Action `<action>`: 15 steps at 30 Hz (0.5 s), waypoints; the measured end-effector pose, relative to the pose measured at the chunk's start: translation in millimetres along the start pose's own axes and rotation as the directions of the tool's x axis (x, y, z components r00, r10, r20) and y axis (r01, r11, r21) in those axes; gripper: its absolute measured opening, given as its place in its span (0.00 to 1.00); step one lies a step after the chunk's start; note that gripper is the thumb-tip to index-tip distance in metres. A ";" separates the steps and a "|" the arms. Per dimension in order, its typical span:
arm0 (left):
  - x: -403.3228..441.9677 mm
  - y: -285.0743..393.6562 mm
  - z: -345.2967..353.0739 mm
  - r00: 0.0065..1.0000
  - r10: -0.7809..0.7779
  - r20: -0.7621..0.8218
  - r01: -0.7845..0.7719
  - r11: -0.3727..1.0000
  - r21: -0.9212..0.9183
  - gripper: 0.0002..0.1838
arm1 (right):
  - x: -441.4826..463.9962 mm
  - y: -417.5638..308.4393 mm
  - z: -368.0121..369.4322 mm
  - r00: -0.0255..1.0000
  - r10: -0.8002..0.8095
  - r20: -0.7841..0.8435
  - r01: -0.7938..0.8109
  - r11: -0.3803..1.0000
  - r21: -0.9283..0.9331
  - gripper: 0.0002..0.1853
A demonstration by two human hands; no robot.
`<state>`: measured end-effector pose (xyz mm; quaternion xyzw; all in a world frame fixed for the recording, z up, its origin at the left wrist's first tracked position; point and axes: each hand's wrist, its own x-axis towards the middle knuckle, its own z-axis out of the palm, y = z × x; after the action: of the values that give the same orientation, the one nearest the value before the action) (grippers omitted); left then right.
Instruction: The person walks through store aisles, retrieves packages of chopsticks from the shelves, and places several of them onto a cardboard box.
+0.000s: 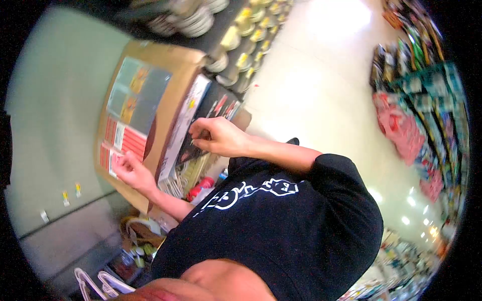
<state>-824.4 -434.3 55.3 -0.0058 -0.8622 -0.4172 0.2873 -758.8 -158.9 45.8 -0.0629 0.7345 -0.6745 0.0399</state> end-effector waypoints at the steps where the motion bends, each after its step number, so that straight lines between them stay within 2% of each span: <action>1: -13.3 45.3 24.4 0.991 0.000 0.132 0.014 0.995 -0.103 0.27 | -26.9 -4.1 -26.8 1.000 0.010 0.002 -0.010 0.999 -0.044 0.15; 2: -25.3 79.1 46.0 0.957 -0.048 0.286 0.087 0.988 -0.125 0.26 | -48.8 -4.1 -47.7 1.000 0.008 -0.017 -0.010 0.993 -0.119 0.15; 4: -51.3 135.7 86.0 0.802 0.067 0.593 -0.043 0.998 -0.054 0.27 | -97.8 -0.1 -88.9 0.998 0.012 -0.065 -0.029 0.962 -0.271 0.16; 5: -63.8 149.2 107.7 0.654 0.146 0.742 -0.194 0.981 -0.022 0.29 | -123.5 3.0 -108.0 0.996 0.057 -0.072 -0.081 0.921 -0.382 0.21; 7: -95.7 182.1 145.9 0.280 0.209 0.937 -0.472 0.880 -0.055 0.33 | -183.6 21.2 -138.6 0.977 0.141 -0.163 -0.208 0.809 -0.550 0.26; 8: -117.7 195.2 167.2 0.125 0.224 0.967 -0.565 0.817 -0.116 0.33 | -215.2 30.4 -150.6 0.961 0.176 -0.215 -0.273 0.742 -0.612 0.29; 9: -138.5 221.1 183.6 0.049 0.208 0.977 -0.595 0.792 -0.138 0.33 | -244.4 25.8 -163.7 0.911 0.345 -0.227 -0.411 0.700 -0.584 0.34; 10: -159.3 245.9 197.0 -0.024 0.190 0.981 -0.623 0.765 -0.163 0.33 | -271.6 18.3 -171.3 0.887 0.380 -0.262 -0.461 0.702 -0.544 0.34; 11: -178.2 265.8 208.4 -0.061 0.301 0.952 -0.686 0.680 -0.259 0.33 | -297.6 10.1 -175.7 0.862 0.413 -0.293 -0.506 0.701 -0.502 0.34; 12: -196.3 291.9 215.9 -0.132 0.413 0.901 -0.672 0.631 -0.388 0.33 | -324.2 4.1 -180.1 0.836 0.444 -0.322 -0.548 0.699 -0.460 0.34; 15: -255.1 359.0 247.4 -0.370 0.519 0.770 -0.626 0.474 -0.620 0.32 | -390.2 20.5 -185.2 0.811 0.236 -0.535 -0.465 0.815 -0.345 0.34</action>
<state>-643.2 37.1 64.3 -0.7039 -0.6837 -0.0477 -0.1867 -400.4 82.4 31.3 0.2351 0.8585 -0.4549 -0.0270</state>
